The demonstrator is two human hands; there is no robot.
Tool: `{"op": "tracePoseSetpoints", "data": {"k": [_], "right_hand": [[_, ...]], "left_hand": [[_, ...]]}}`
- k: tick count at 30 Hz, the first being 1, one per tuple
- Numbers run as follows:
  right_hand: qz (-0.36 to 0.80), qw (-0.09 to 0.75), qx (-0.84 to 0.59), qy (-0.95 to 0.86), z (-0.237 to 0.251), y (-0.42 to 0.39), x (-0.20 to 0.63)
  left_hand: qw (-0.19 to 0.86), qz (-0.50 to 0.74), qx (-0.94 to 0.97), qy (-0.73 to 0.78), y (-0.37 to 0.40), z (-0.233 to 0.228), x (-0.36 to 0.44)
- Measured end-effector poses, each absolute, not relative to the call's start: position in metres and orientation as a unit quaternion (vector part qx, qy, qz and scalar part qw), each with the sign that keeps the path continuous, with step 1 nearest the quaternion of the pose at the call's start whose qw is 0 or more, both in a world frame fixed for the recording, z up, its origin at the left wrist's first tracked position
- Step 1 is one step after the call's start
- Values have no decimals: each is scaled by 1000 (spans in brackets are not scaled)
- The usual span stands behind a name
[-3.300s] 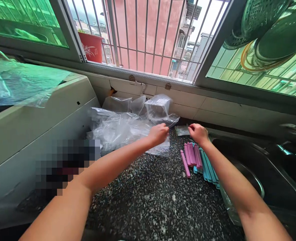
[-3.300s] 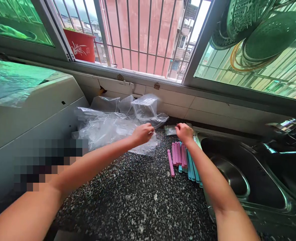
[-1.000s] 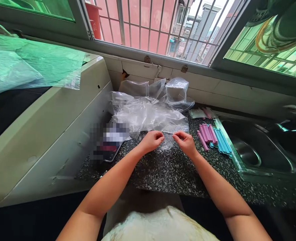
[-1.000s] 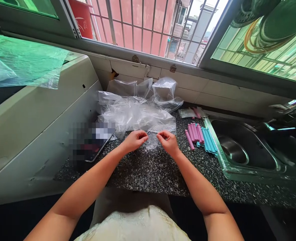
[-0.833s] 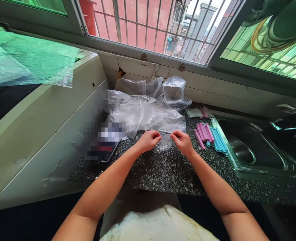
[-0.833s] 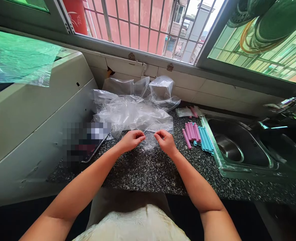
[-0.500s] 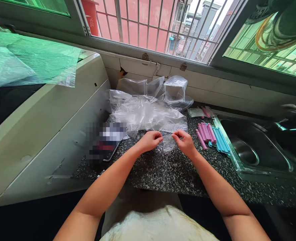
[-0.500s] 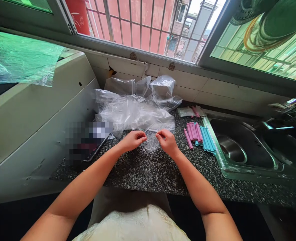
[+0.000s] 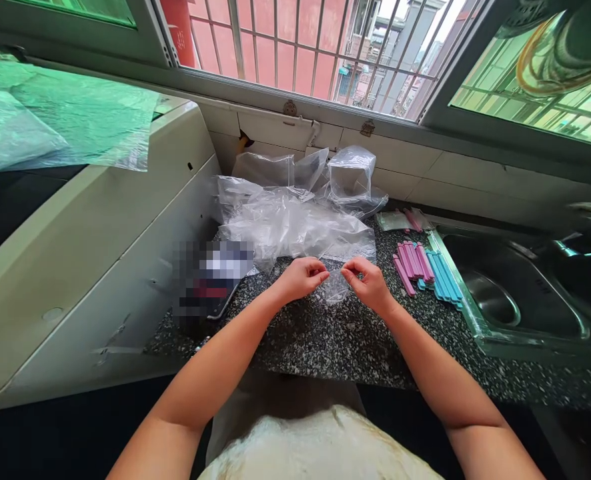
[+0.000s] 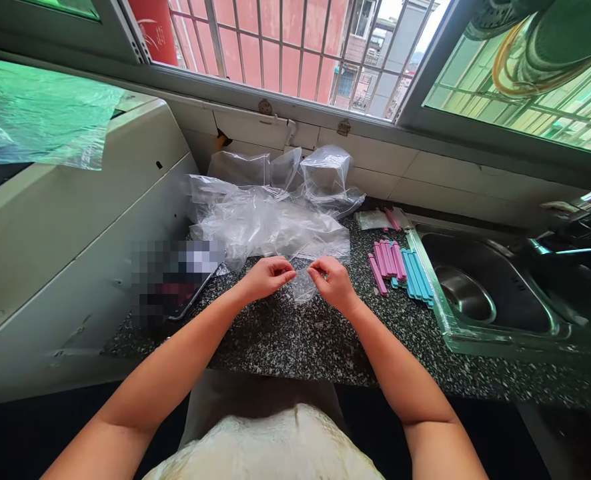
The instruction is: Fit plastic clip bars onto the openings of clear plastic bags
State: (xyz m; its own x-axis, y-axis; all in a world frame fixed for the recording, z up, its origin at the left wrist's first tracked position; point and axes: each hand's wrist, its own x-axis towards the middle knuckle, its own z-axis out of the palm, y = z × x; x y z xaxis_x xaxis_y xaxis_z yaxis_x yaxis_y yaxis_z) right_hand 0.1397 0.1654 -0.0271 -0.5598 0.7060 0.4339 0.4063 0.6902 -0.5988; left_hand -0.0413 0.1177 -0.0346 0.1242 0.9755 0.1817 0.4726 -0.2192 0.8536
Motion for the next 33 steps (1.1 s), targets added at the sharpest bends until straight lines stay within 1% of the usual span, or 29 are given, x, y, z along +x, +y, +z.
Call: {"op": "tracePoseSetpoints", "data": {"k": [7, 17, 20, 27, 33], "right_hand": [[213, 336, -328, -857, -25, 165, 141], [197, 325, -324, -866, -22, 166, 144], [201, 326, -318, -867, -23, 166, 144], [186, 321, -301, -878, -24, 163, 141], [182, 326, -295, -880, -23, 162, 141]], "left_hand": [[318, 365, 695, 532, 118, -36, -41], [269, 301, 738, 540, 117, -36, -40], [269, 310, 737, 536, 117, -37, -40], [285, 385, 712, 514, 118, -38, -40], [277, 367, 731, 505, 119, -37, -40]]}}
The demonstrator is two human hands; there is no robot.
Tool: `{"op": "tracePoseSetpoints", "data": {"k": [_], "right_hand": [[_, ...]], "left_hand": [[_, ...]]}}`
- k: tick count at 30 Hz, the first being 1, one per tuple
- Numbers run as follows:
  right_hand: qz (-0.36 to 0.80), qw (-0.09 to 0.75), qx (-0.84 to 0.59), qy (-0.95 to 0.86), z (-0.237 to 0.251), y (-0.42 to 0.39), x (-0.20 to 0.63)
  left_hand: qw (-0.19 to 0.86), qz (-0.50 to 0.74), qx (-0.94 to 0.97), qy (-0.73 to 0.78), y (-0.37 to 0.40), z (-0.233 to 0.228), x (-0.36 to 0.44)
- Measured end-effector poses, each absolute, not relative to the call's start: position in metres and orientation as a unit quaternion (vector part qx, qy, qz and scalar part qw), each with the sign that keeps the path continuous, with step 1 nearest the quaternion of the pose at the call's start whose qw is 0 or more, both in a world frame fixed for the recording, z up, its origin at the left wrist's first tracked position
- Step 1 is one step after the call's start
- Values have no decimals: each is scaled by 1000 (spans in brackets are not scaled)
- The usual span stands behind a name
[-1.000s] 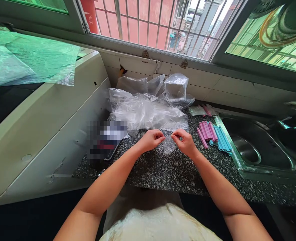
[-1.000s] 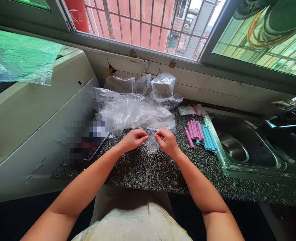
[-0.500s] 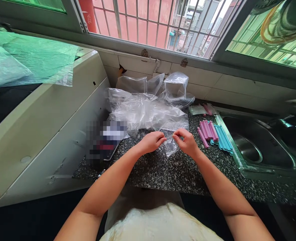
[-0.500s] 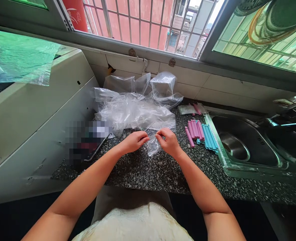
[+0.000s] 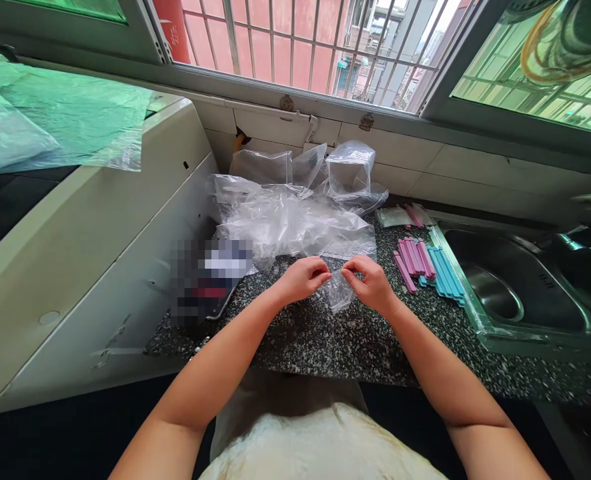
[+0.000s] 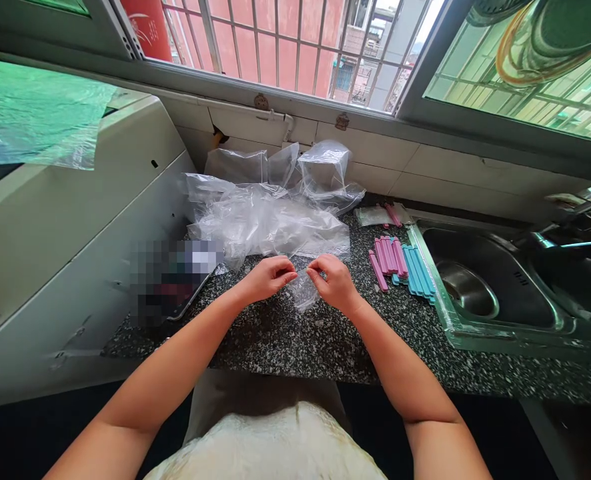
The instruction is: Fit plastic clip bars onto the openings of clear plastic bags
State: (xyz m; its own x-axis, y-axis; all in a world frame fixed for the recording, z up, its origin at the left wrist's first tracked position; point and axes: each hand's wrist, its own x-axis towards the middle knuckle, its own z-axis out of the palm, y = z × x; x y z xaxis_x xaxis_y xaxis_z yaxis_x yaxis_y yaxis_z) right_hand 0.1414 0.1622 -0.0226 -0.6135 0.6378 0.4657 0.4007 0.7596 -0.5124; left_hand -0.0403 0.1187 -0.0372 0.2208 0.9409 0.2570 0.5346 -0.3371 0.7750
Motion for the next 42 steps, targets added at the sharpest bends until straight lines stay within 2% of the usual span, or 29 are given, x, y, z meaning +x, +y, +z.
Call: {"op": "tracePoseSetpoints", "data": {"k": [20, 29, 42], "right_hand": [[158, 338, -288, -882, -24, 165, 141], [225, 336, -320, -857, -24, 165, 143], [199, 312, -304, -878, -21, 166, 144]], "left_hand": [[213, 259, 783, 523, 114, -35, -36], [208, 324, 764, 518, 117, -40, -40], [240, 382, 747, 489, 118, -41, -42]]}}
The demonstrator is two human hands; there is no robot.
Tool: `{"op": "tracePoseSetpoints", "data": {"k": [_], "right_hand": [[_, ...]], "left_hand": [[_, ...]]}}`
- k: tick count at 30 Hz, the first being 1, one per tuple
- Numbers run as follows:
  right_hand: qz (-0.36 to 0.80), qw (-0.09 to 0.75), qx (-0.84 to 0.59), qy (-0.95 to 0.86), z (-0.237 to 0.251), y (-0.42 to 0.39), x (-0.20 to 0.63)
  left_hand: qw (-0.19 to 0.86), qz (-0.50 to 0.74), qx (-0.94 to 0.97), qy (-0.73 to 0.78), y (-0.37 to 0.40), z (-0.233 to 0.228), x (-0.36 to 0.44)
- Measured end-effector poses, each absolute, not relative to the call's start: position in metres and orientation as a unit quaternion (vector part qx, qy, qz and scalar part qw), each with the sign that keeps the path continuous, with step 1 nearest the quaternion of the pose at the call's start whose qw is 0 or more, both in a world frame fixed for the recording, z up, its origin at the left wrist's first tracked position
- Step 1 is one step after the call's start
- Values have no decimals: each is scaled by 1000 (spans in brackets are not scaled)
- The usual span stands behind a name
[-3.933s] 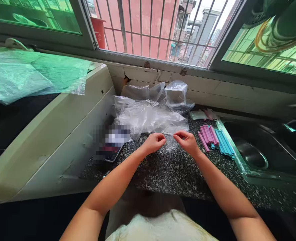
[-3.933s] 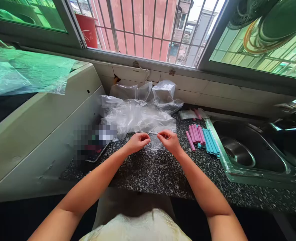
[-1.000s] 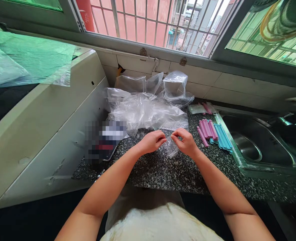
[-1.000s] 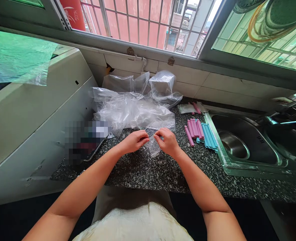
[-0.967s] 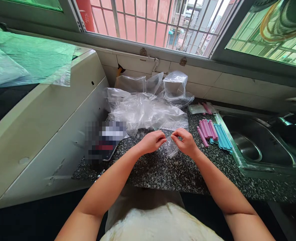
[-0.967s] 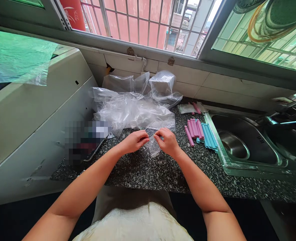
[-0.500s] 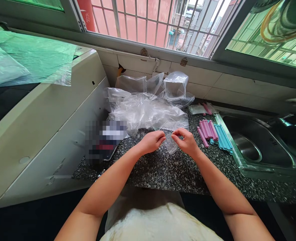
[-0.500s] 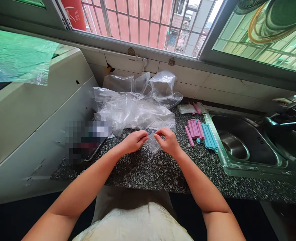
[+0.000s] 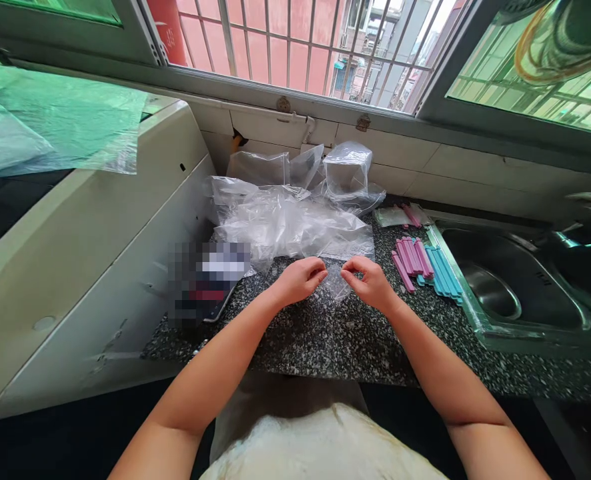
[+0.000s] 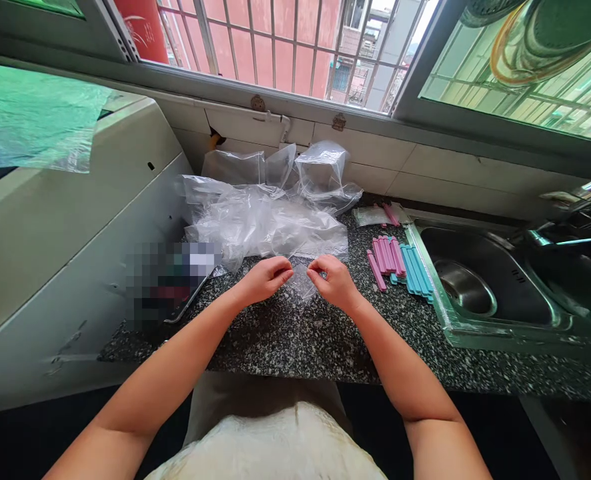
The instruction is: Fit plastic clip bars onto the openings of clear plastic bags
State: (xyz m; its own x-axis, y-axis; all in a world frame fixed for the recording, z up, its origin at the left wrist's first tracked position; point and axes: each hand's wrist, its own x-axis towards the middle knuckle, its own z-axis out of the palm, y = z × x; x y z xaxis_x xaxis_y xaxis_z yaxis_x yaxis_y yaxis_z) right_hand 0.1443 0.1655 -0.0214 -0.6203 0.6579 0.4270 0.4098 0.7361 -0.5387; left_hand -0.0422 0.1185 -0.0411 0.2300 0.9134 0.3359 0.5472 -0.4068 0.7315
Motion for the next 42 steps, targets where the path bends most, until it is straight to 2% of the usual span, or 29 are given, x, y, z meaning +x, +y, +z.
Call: {"op": "tracePoseSetpoints", "data": {"k": [6, 12, 18, 29, 42], "right_hand": [[220, 299, -290, -882, -22, 160, 139], [307, 366, -388, -788, -18, 166, 145], [396, 345, -415, -743, -24, 169, 143], [375, 356, -398, -758, -25, 168, 142], [266, 349, -360, -823, -22, 168, 146]], "left_hand": [[233, 455, 724, 462, 118, -42, -41], [191, 545, 648, 497, 121, -40, -46], [179, 552, 648, 493, 118, -37, -45], [176, 538, 663, 490, 118, -37, -44], [217, 553, 624, 508, 123, -43, -47]]}}
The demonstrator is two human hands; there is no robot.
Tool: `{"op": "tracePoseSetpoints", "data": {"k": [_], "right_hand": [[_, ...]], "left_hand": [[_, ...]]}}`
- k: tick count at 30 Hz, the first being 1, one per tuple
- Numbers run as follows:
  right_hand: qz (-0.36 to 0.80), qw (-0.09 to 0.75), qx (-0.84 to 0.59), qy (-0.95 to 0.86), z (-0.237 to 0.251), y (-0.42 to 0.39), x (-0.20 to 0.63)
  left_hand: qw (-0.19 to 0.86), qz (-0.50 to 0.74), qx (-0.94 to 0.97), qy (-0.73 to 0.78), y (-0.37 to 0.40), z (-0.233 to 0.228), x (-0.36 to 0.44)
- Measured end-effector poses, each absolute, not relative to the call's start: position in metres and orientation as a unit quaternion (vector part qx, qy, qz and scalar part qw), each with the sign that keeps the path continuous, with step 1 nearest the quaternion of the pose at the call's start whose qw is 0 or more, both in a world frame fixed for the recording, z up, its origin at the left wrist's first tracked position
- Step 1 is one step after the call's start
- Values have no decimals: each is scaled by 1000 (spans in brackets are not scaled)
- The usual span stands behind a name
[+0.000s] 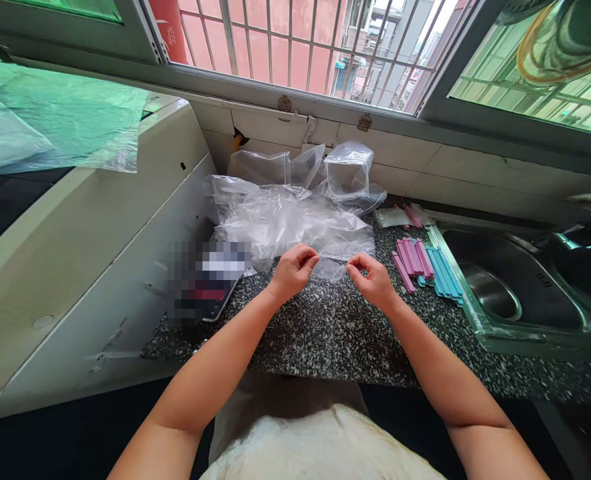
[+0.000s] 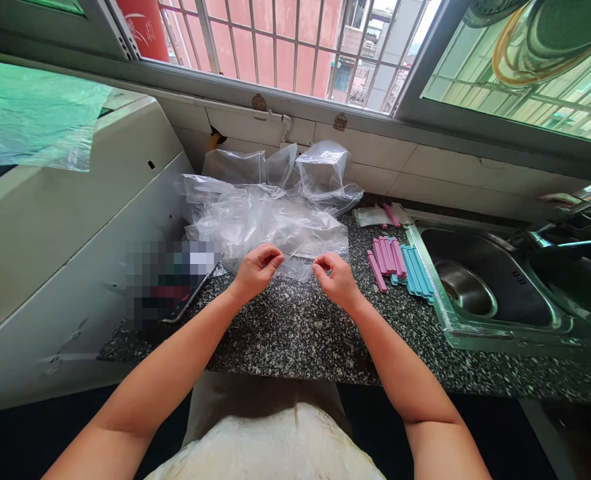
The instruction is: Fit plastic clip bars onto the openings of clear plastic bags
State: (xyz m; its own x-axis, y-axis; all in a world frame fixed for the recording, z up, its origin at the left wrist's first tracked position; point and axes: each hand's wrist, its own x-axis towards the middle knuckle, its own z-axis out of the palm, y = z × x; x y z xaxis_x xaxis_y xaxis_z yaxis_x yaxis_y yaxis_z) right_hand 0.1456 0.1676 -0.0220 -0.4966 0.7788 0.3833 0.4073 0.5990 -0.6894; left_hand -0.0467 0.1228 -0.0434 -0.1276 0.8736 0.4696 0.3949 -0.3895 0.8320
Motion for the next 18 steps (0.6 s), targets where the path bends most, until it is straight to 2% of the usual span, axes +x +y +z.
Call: {"op": "tracePoseSetpoints", "data": {"k": [8, 18], "right_hand": [[252, 363, -359, -822, -21, 169, 147], [329, 364, -360, -793, -21, 164, 145]], "left_hand": [[256, 559, 586, 527, 124, -43, -48], [314, 589, 543, 510, 125, -40, -48]]}}
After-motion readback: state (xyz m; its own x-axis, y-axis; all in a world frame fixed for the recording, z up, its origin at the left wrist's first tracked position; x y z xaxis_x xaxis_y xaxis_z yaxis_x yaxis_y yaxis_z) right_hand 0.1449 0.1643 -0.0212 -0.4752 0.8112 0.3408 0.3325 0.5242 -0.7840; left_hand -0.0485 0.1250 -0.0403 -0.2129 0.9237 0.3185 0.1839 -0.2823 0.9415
